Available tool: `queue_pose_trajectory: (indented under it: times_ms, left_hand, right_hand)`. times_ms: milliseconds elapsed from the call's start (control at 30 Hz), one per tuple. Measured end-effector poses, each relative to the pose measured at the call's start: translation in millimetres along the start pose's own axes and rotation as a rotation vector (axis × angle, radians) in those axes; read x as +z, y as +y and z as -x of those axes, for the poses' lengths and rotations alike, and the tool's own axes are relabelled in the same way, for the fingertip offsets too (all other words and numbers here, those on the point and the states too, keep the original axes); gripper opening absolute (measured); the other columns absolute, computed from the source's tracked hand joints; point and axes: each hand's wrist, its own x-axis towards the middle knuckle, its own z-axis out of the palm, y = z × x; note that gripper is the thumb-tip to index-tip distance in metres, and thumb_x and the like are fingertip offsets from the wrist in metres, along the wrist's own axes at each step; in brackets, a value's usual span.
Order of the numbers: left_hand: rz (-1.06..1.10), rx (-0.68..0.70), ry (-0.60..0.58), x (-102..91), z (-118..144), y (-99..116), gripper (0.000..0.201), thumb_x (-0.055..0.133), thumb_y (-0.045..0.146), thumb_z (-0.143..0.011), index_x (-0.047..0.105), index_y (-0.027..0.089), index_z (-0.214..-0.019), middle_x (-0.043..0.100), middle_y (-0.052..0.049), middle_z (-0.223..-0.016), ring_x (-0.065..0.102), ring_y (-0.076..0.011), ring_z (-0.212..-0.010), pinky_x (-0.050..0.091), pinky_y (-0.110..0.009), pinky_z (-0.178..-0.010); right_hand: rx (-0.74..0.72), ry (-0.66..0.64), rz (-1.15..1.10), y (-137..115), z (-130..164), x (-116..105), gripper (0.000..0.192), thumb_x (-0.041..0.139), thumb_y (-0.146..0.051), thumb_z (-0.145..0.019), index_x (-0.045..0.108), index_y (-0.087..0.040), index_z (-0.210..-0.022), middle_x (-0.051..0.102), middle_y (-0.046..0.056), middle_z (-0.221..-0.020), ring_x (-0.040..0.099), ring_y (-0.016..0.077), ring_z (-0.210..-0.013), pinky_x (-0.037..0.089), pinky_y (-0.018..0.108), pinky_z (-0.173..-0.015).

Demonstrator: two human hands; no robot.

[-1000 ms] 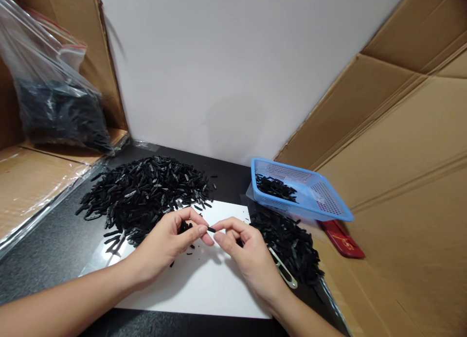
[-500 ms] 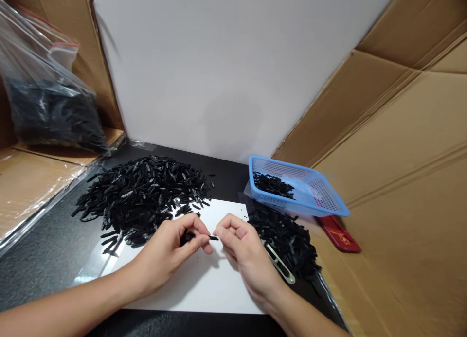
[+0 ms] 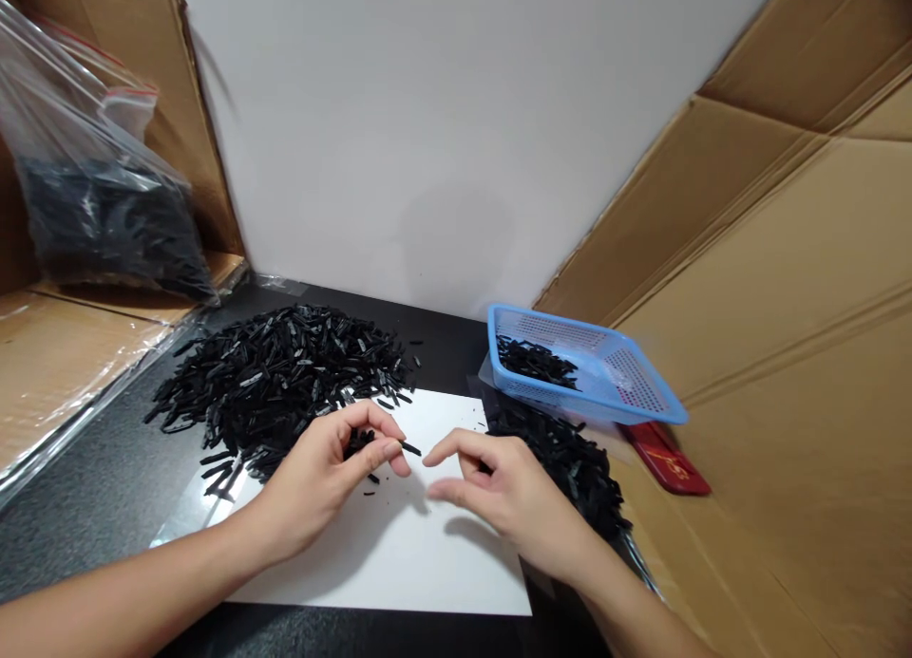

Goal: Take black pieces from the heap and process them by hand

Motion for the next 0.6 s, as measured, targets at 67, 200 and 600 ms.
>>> queue_pose_trajectory:
  times_ms: [67, 200, 600]
  left_hand:
    - [-0.025, 0.01, -0.003, 1.2, 2, 0, 0.015, 0.057, 0.034, -0.091, 0.061, 0.021, -0.084, 0.071, 0.0, -0.075, 0.06, -0.0177, -0.077, 0.039, -0.028, -0.073]
    - [-0.037, 0.021, -0.045, 4.1, 4, 1, 0.016, 0.056, 0.034, -0.092, 0.063, 0.021, -0.085, 0.07, 0.0, -0.076, 0.062, -0.0181, -0.078, 0.041, -0.028, -0.075]
    - [0.286, -0.17, -0.057, 3.0, -1, -8, 0.025, 0.062, 0.044, -0.087, 0.057, 0.019, -0.083, 0.066, 0.003, -0.068, 0.026, -0.0079, -0.048, 0.016, -0.024, -0.045]
  right_hand:
    - [0.005, 0.082, -0.098, 0, -1, 7, 0.026, 0.063, -0.043, -0.086, 0.07, -0.019, -0.08, 0.036, -0.006, -0.055, 0.031, 0.0121, -0.053, 0.023, 0.027, -0.053]
    - [0.039, 0.057, -0.326, -2, -5, 21, 0.038, 0.061, -0.054, -0.085, 0.066, -0.017, -0.076, 0.043, -0.004, -0.06, 0.032, 0.0126, -0.057, 0.023, 0.026, -0.053]
    - [-0.065, 0.173, -0.064, 3, -3, 17, 0.044, 0.045, -0.043, -0.095, 0.049, -0.019, -0.058, 0.034, -0.006, -0.052, 0.032, 0.0111, -0.05, 0.023, 0.027, -0.051]
